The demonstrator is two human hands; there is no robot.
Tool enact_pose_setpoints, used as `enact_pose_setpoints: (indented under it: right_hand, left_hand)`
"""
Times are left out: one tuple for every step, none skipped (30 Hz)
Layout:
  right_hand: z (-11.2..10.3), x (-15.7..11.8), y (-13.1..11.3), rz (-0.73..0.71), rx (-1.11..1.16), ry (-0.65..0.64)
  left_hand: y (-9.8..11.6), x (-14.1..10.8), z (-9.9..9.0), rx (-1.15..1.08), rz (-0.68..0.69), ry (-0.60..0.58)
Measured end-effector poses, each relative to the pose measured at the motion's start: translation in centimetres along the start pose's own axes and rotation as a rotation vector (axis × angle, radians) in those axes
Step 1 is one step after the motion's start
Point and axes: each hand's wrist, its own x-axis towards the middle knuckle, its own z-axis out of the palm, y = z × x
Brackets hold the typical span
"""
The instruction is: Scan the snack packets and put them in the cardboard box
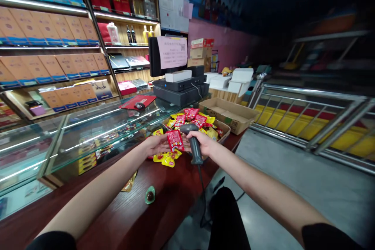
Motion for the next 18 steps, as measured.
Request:
enact_pose_setpoints:
  right_hand:
    - [-0.6, -0.6, -0.7, -0.012, -0.008, 0.005]
    - [-1.3, -1.2, -1.4, -0.024, -0.014, 0.009]
    - [-2.1, -1.7, -2.0, -0.039, -0.019, 0.014]
    - [-2.9, -2.3, -2.7, -0.053, -0.022, 0.021]
    - [-3.8, -2.7, -3.2, -0.068, -0.023, 0.032]
    - [-4.7, -3.1, -3.7, -0.081, -0.021, 0.046]
    - [-5.6, -3.5, -4.1, -0.090, -0.018, 0.060]
    - [-6.5, -3.7, -4.5, -0.096, -0.011, 0.071]
    - [-7.3, -3.9, -4.8, -0.101, -0.004, 0.080]
    - [-8.1, -4.1, -5.0, -0.107, 0.004, 0.088]
    - [-8.7, -4.2, -5.1, -0.118, 0.009, 0.094]
    - [-9.3, -4.2, -5.2, -0.130, 0.009, 0.102]
    - [-9.7, -4.3, -5.3, -0.143, 0.003, 0.114]
    - [-10.0, -4.2, -5.3, -0.153, -0.010, 0.129]
    - [-10.2, -4.2, -5.3, -0.159, -0.027, 0.140]
    - [-10.4, -4.1, -5.3, -0.163, -0.044, 0.146]
    - [-10.5, -4.1, -5.2, -0.166, -0.062, 0.147]
    - [-10.5, -4.0, -5.2, -0.174, -0.077, 0.147]
  left_hand:
    - [0.3, 0.4, 1.0, 0.009, -0.008, -0.032]
    - [0.5, 0.8, 1.9, 0.021, -0.018, -0.063]
    - [0.7, 1.3, 2.9, 0.033, -0.029, -0.093]
    - [0.9, 1.9, 3.9, 0.041, -0.038, -0.116]
    - [1.0, 2.6, 4.8, 0.045, -0.044, -0.132]
    - [1.0, 3.3, 5.7, 0.048, -0.050, -0.141]
    - [1.0, 4.0, 6.6, 0.053, -0.054, -0.150]
    - [1.0, 4.7, 7.4, 0.062, -0.058, -0.155]
    - [0.9, 5.3, 8.2, 0.074, -0.059, -0.159]
    - [0.9, 5.9, 8.9, 0.089, -0.057, -0.164]
    - [0.8, 6.4, 9.5, 0.105, -0.057, -0.167]
    - [0.8, 6.8, 10.0, 0.118, -0.057, -0.168]
    - [0.9, 7.1, 10.3, 0.129, -0.058, -0.163]
    - [1.0, 7.3, 10.6, 0.142, -0.064, -0.154]
    - [1.1, 7.4, 10.8, 0.157, -0.067, -0.144]
    - [1.3, 7.3, 10.8, 0.178, -0.065, -0.128]
    - [1.5, 7.2, 10.8, 0.202, -0.059, -0.111]
    - [1.8, 7.0, 10.7, 0.231, -0.049, -0.088]
